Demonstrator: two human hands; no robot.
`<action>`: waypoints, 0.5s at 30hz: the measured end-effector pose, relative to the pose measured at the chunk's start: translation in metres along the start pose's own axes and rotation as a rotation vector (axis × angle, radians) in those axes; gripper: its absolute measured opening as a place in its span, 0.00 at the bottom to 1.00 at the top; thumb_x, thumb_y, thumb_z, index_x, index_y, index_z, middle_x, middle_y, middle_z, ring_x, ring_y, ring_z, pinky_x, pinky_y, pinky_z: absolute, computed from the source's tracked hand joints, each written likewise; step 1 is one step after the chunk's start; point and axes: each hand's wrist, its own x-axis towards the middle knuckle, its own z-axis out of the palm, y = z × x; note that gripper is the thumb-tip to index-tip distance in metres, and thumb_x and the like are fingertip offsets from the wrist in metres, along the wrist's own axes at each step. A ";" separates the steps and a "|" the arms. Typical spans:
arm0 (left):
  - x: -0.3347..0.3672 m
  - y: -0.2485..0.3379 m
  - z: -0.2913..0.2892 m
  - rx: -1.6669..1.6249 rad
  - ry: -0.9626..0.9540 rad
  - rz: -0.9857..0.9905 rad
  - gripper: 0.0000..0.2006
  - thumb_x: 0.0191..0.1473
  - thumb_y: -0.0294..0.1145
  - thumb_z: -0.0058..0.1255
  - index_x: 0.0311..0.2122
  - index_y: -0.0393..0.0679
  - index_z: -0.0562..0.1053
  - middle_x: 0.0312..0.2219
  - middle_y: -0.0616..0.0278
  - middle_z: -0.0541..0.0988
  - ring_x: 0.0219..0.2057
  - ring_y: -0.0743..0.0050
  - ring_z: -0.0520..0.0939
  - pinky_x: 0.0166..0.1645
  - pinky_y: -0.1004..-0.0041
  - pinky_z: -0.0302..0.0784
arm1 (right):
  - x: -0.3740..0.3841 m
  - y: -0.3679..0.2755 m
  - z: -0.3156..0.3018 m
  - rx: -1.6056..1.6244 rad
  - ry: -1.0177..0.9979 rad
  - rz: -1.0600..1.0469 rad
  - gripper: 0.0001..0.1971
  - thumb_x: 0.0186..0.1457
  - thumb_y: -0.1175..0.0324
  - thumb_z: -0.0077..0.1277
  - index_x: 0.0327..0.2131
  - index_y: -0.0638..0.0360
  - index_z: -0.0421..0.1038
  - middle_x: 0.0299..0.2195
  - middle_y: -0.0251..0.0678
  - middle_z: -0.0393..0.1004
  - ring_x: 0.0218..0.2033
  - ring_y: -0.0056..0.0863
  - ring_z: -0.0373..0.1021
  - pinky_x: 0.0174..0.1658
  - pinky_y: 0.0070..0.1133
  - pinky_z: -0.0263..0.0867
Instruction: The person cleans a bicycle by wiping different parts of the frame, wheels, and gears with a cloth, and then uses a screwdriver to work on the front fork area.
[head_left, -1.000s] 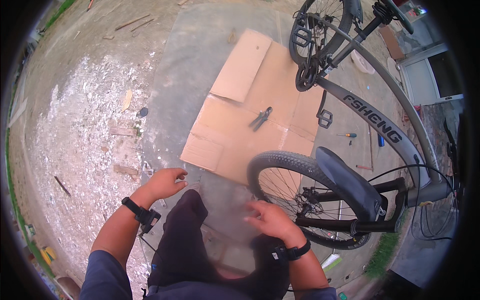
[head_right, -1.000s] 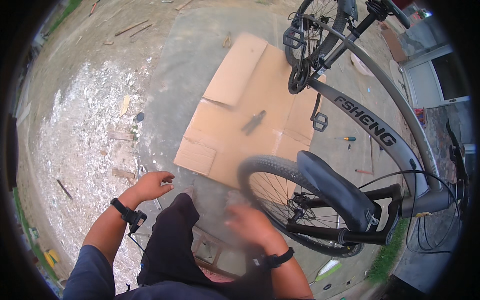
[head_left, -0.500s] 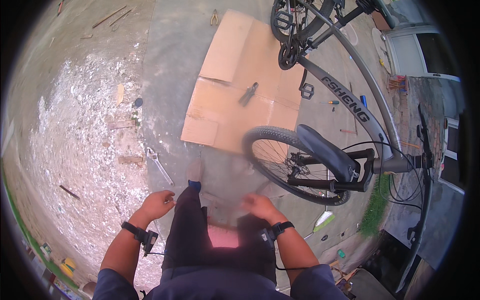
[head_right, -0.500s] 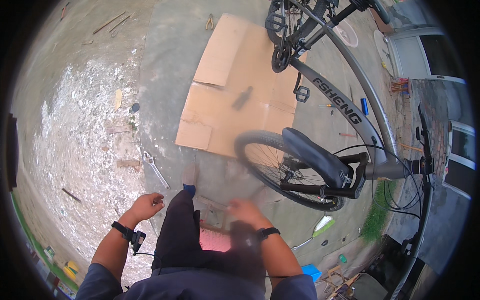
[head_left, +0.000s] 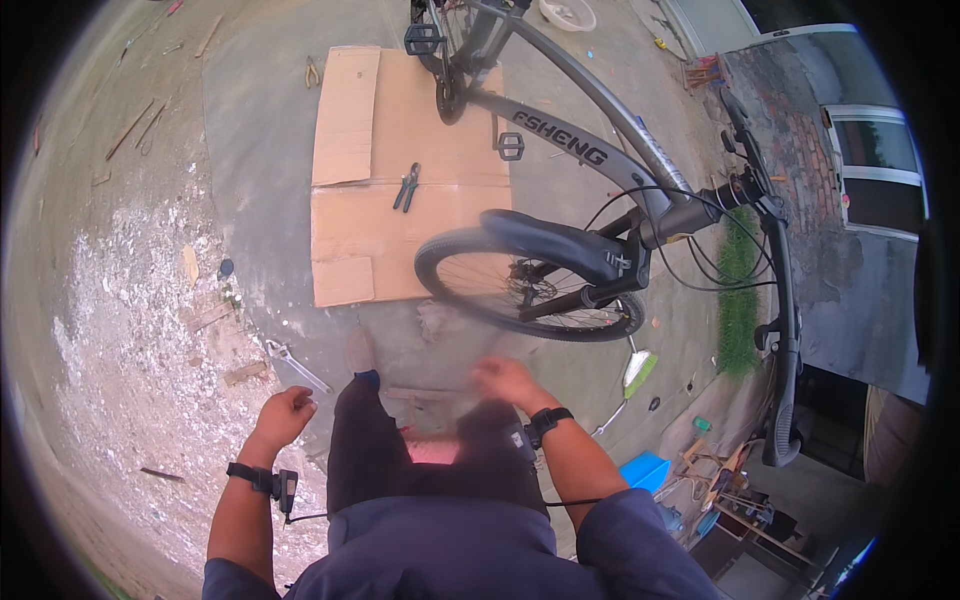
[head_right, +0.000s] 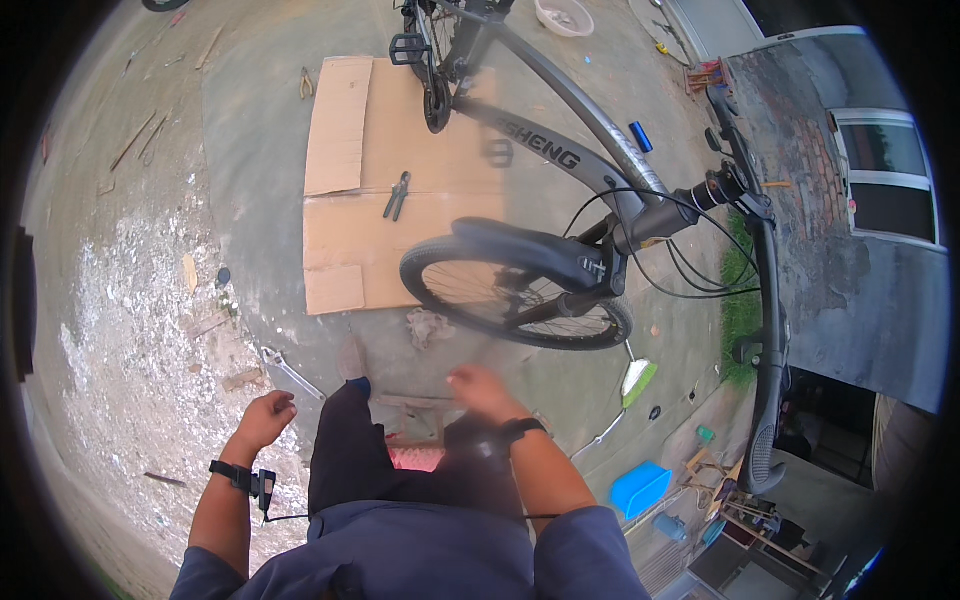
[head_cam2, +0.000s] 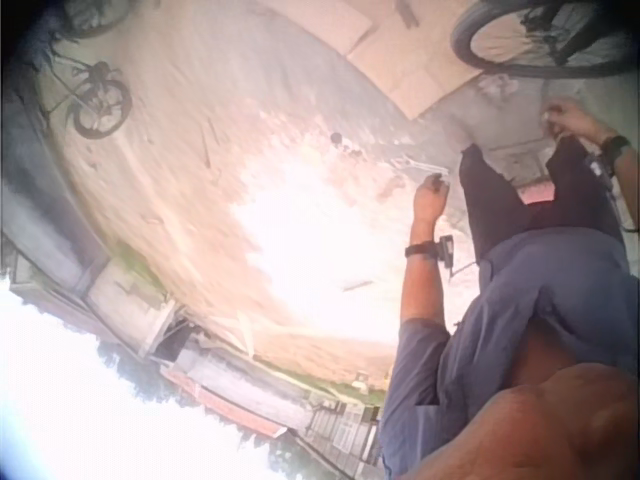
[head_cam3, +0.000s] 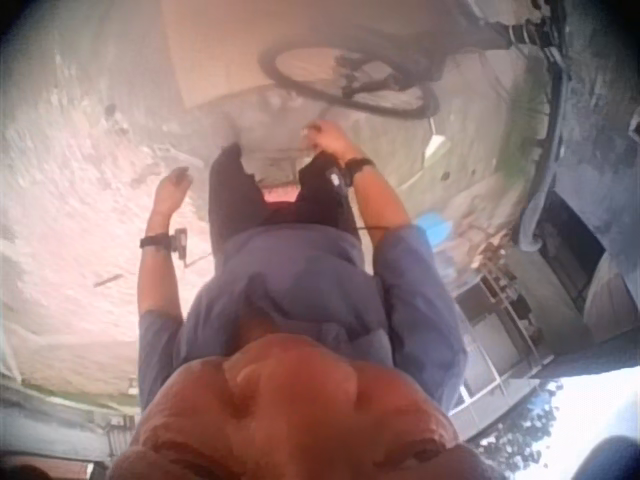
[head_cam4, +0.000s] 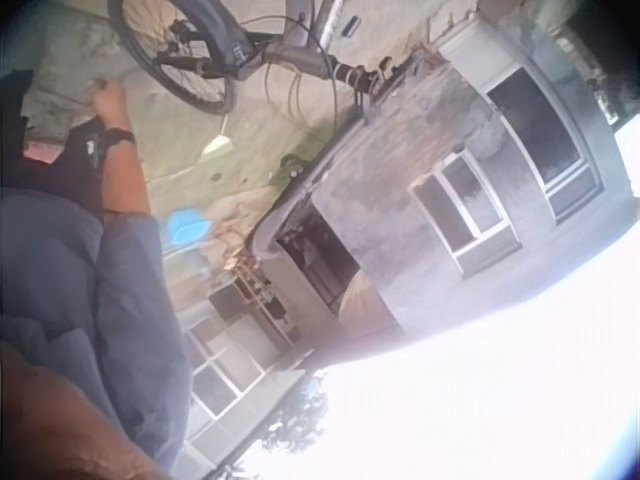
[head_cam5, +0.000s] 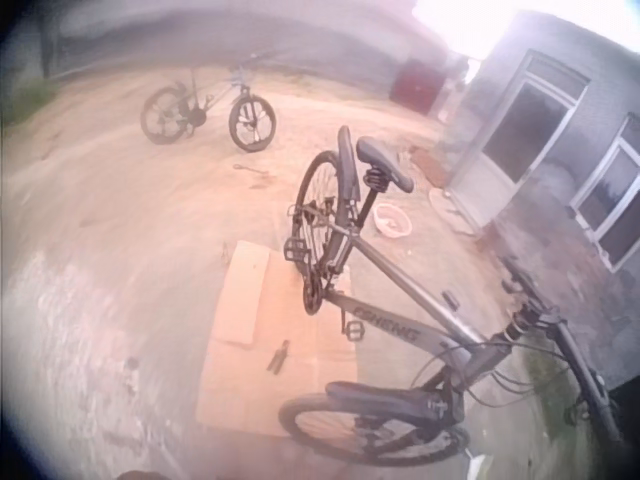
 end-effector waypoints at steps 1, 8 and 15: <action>0.002 0.003 -0.002 0.002 0.002 0.021 0.20 0.56 0.38 0.58 0.51 0.39 0.76 0.39 0.48 0.85 0.42 0.54 0.86 0.49 0.64 0.81 | -0.004 0.006 -0.004 0.037 0.013 -0.015 0.18 0.64 0.61 0.55 0.53 0.61 0.73 0.40 0.37 0.81 0.37 0.25 0.78 0.39 0.24 0.76; 0.002 0.038 -0.006 0.093 -0.039 0.064 0.21 0.56 0.38 0.58 0.52 0.38 0.76 0.41 0.47 0.85 0.43 0.54 0.86 0.49 0.64 0.81 | -0.065 0.026 -0.036 0.167 0.090 0.107 0.19 0.63 0.60 0.56 0.52 0.60 0.73 0.42 0.38 0.80 0.38 0.26 0.79 0.38 0.23 0.75; -0.012 0.103 0.003 0.240 -0.052 0.132 0.21 0.57 0.38 0.58 0.52 0.38 0.76 0.41 0.47 0.84 0.44 0.54 0.86 0.50 0.64 0.80 | -0.124 0.084 -0.090 0.357 0.229 0.071 0.18 0.63 0.61 0.55 0.51 0.62 0.74 0.42 0.37 0.79 0.38 0.28 0.79 0.38 0.23 0.75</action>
